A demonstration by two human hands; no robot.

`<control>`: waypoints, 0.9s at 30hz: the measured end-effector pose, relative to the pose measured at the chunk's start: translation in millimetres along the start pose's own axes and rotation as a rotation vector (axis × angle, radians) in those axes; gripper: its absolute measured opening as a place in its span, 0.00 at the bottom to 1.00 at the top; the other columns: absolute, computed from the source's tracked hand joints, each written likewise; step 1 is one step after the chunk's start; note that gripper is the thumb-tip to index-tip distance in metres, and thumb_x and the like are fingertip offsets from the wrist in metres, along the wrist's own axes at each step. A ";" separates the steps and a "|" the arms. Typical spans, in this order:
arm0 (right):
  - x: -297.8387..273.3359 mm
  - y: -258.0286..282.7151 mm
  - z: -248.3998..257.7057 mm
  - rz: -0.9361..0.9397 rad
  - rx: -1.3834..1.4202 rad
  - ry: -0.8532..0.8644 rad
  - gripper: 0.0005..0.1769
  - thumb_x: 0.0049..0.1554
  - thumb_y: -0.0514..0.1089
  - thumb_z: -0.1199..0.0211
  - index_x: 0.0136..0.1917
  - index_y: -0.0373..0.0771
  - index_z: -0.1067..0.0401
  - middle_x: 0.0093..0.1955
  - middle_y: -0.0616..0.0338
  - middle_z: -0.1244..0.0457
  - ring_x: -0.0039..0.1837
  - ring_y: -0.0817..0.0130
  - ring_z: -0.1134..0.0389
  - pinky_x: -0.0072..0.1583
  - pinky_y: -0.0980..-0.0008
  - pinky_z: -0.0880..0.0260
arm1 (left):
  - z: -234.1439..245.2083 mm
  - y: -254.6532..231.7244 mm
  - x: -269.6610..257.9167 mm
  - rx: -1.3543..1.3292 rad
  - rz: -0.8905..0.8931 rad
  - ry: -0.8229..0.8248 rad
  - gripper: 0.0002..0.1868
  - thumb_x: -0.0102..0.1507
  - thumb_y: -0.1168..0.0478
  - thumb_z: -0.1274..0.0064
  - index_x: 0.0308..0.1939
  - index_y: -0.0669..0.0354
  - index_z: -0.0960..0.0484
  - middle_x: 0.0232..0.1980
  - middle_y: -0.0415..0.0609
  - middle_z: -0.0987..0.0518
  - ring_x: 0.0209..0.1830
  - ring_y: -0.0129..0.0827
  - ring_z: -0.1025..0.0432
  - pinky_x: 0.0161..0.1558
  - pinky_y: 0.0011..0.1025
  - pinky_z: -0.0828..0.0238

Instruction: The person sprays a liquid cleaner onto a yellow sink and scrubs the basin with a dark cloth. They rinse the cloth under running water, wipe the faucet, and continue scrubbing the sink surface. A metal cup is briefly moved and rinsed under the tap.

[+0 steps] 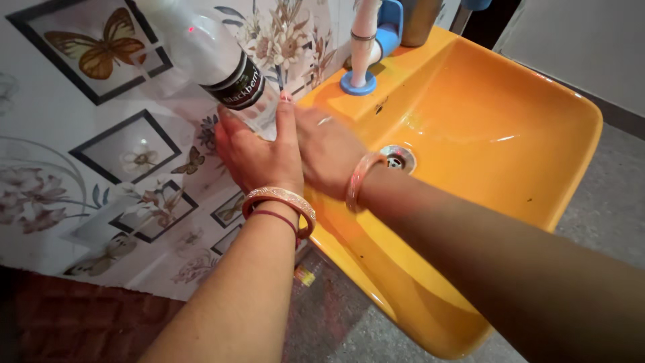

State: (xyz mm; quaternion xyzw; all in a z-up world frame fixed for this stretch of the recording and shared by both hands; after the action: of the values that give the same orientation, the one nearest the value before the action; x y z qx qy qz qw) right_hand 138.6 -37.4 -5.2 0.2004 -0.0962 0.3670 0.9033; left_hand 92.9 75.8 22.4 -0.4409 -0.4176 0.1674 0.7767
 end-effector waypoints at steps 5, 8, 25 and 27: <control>-14.0 31.8 4.3 0.403 -0.052 0.010 0.27 0.58 0.51 0.43 0.68 0.42 0.33 0.67 0.48 0.36 0.73 0.49 0.41 0.79 0.46 0.51 | 0.0 0.2 -2.9 0.063 -0.070 -0.076 0.46 0.61 0.37 0.34 0.68 0.68 0.32 0.63 0.68 0.28 0.65 0.62 0.35 0.65 0.52 0.41; -0.5 0.7 1.7 0.223 -0.223 0.034 0.27 0.59 0.52 0.43 0.69 0.42 0.32 0.68 0.50 0.37 0.74 0.51 0.42 0.78 0.44 0.54 | -0.8 -0.7 -1.1 0.082 -0.050 -0.027 0.40 0.59 0.38 0.34 0.63 0.61 0.25 0.57 0.63 0.25 0.62 0.59 0.33 0.63 0.50 0.38; -11.5 10.8 -1.7 0.103 -0.120 -0.168 0.23 0.59 0.54 0.49 0.64 0.47 0.28 0.78 0.47 0.45 0.82 0.56 0.52 0.67 0.42 0.48 | 1.2 -3.5 -0.6 0.107 -0.020 -0.024 0.42 0.57 0.36 0.36 0.61 0.65 0.25 0.55 0.62 0.24 0.59 0.59 0.32 0.61 0.51 0.37; -10.2 6.9 2.0 0.107 -0.276 -0.095 0.25 0.58 0.54 0.49 0.65 0.47 0.29 0.77 0.50 0.45 0.82 0.55 0.53 0.67 0.42 0.49 | 0.5 -4.9 1.0 0.113 -0.010 0.024 0.39 0.57 0.36 0.36 0.59 0.63 0.23 0.55 0.62 0.23 0.59 0.58 0.31 0.62 0.52 0.38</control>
State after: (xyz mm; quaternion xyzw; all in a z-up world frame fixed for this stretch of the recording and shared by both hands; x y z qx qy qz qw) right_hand 126.5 -40.2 -4.7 0.0861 -0.1989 0.3879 0.8959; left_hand 92.6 74.0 27.1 -0.3963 -0.4004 0.1816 0.8060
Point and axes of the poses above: each hand's wrist, its own x-axis towards the middle knuckle, its own z-axis out of the back of the hand, y = z × x, the point moved 7 cm from there along x, towards the middle knuckle
